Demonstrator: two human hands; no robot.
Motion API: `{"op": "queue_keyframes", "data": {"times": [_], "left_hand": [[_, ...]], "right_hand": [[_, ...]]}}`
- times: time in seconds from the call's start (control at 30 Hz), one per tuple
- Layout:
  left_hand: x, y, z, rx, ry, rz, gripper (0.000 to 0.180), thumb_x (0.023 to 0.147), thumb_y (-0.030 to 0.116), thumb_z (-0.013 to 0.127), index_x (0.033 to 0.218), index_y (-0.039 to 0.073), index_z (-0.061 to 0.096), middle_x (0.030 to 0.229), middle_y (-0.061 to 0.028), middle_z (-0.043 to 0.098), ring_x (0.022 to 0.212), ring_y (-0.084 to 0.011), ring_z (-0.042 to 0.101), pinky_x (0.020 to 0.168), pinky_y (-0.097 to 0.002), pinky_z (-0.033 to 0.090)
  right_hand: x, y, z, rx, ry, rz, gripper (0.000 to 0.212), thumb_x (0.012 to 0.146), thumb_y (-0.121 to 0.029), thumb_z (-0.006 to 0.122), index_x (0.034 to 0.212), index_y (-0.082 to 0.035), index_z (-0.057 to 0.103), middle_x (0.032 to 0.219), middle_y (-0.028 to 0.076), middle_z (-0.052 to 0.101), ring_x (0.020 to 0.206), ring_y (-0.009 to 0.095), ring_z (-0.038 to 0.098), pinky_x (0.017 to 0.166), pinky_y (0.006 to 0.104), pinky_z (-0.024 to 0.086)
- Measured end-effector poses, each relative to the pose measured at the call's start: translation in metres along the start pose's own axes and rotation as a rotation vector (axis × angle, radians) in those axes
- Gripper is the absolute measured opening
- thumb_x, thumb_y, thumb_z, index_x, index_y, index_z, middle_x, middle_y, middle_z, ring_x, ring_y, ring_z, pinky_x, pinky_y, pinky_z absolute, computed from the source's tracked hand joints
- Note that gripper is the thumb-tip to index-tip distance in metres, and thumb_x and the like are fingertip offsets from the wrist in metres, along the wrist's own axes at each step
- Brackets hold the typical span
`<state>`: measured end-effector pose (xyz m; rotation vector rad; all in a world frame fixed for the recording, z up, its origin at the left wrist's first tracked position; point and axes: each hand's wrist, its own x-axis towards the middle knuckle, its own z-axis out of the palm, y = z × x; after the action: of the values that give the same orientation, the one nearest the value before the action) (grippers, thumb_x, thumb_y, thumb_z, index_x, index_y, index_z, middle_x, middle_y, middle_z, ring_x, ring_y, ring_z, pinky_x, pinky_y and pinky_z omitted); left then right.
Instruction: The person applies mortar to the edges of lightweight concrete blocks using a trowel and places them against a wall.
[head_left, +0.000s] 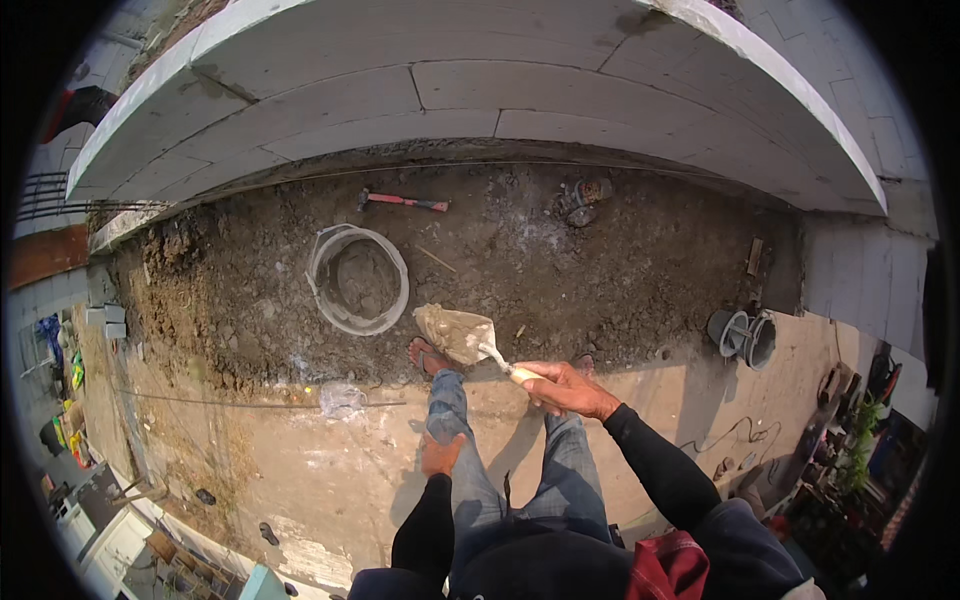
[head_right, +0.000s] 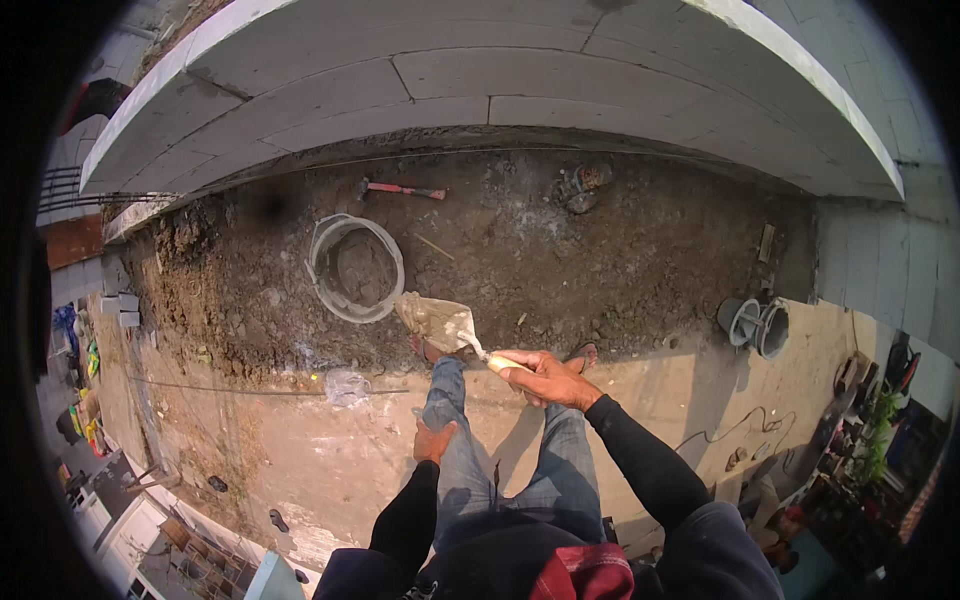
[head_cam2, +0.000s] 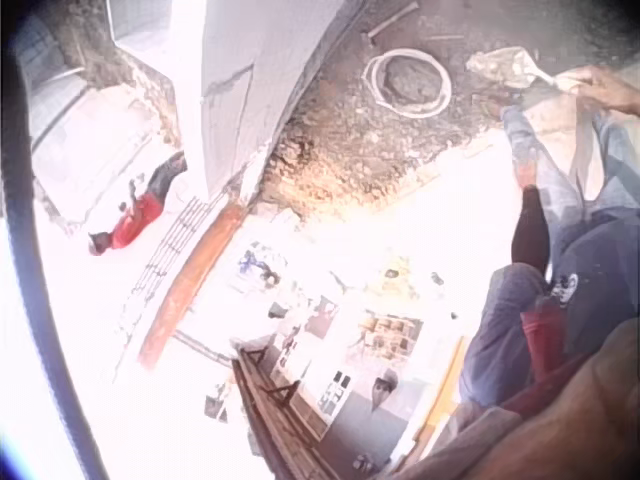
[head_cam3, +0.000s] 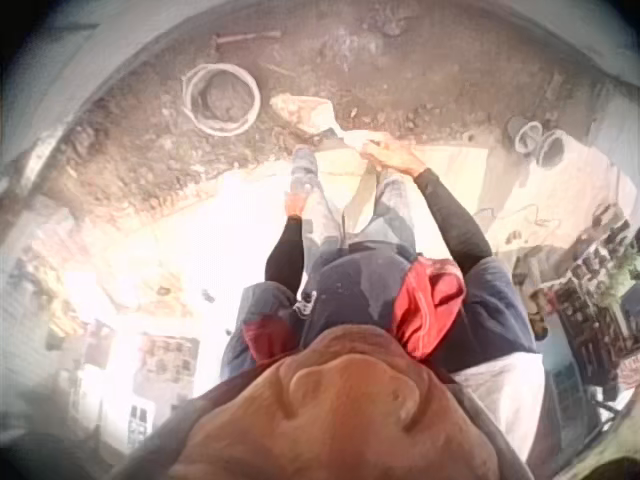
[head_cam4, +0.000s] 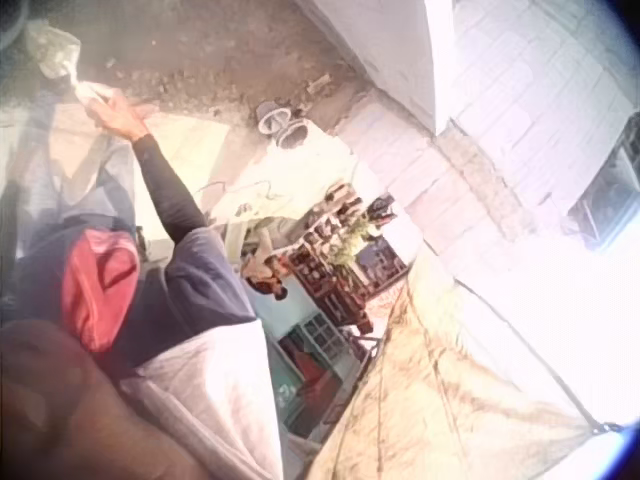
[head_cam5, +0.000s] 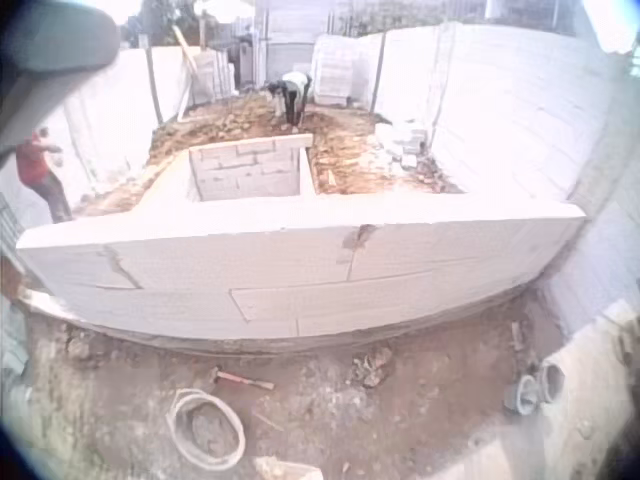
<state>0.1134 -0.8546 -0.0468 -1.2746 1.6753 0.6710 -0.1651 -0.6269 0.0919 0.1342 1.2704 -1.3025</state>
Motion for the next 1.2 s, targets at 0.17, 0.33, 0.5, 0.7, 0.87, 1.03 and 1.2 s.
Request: {"op": "queue_keyframes", "data": {"times": [0.17,0.33,0.5,0.7,0.87,1.03,1.2], "left_hand": [[0.037,-0.025,-0.013,-0.189,0.151,0.167,0.102,0.079,0.055,0.073,0.151,-0.005,0.033,0.145,-0.0271,0.048,0.127,-0.0449,0.053,0.096,-0.0638,0.045],[-0.014,0.084,-0.021,-0.17,0.007,0.095,0.092,0.083,0.047,0.074,0.154,0.007,0.033,0.142,-0.017,0.052,0.119,-0.0392,0.057,0.085,-0.0653,0.048],[-0.086,0.214,0.025,-0.104,-0.12,0.413,0.091,0.084,0.047,0.075,0.154,0.006,0.034,0.14,-0.0175,0.054,0.116,-0.0374,0.06,0.085,-0.0591,0.051],[-0.203,0.364,0.093,0.148,-0.003,0.882,0.073,0.084,0.043,0.074,0.135,-0.005,0.057,0.129,-0.0257,0.063,0.121,-0.0328,0.061,0.101,-0.0394,0.048],[-0.259,0.469,0.127,0.003,0.185,1.145,0.039,0.085,0.034,0.075,0.085,-0.006,0.072,0.073,-0.0121,0.071,0.067,-0.0166,0.065,0.069,-0.0342,0.052],[-0.392,0.647,0.169,0.167,0.202,1.33,0.042,0.085,0.036,0.076,0.071,-0.002,0.064,0.061,-0.0101,0.061,0.057,-0.0146,0.056,0.06,-0.0343,0.047],[-0.569,0.838,0.238,0.216,0.085,1.673,0.04,0.089,0.034,0.073,0.076,-0.003,0.066,0.062,-0.0106,0.061,0.057,-0.0159,0.056,0.059,-0.0347,0.046]], "right_hand": [[-0.198,0.026,-0.066,0.015,0.296,-0.172,0.056,0.103,-0.036,0.055,0.154,-0.017,0.042,0.072,-0.006,0.053,0.054,0.004,0.049,0.048,0.0221,0.041],[-0.352,0.093,-0.124,0.312,0.595,-0.333,0.055,0.103,-0.035,0.055,0.151,-0.012,0.042,0.084,-0.003,0.057,0.054,0.003,0.048,0.047,0.0214,0.04],[-0.435,0.155,-0.17,0.549,0.955,-0.436,0.055,0.103,-0.036,0.054,0.151,-0.01,0.041,0.084,-0.001,0.057,0.054,0.003,0.049,0.044,0.0209,0.039],[-0.474,0.159,-0.24,0.842,1.119,-0.599,0.054,0.104,-0.038,0.052,0.15,-0.011,0.04,0.08,-0.001,0.056,0.048,0.005,0.047,0.041,0.021,0.037],[-0.5,0.153,-0.32,0.926,1.121,-0.666,0.049,0.104,-0.038,0.052,0.144,-0.011,0.044,0.078,0.0,0.056,0.047,0.005,0.047,0.038,0.0219,0.036],[-0.544,0.123,-0.387,1.023,1.16,-0.675,0.045,0.104,-0.038,0.052,0.14,-0.011,0.046,0.077,0.001,0.056,0.047,0.006,0.047,0.038,0.0226,0.037],[-0.601,0.086,-0.441,1.152,1.192,-0.746,0.045,0.103,-0.038,0.052,0.14,-0.013,0.047,0.077,0.002,0.056,0.047,0.007,0.047,0.038,0.0233,0.037]]}}
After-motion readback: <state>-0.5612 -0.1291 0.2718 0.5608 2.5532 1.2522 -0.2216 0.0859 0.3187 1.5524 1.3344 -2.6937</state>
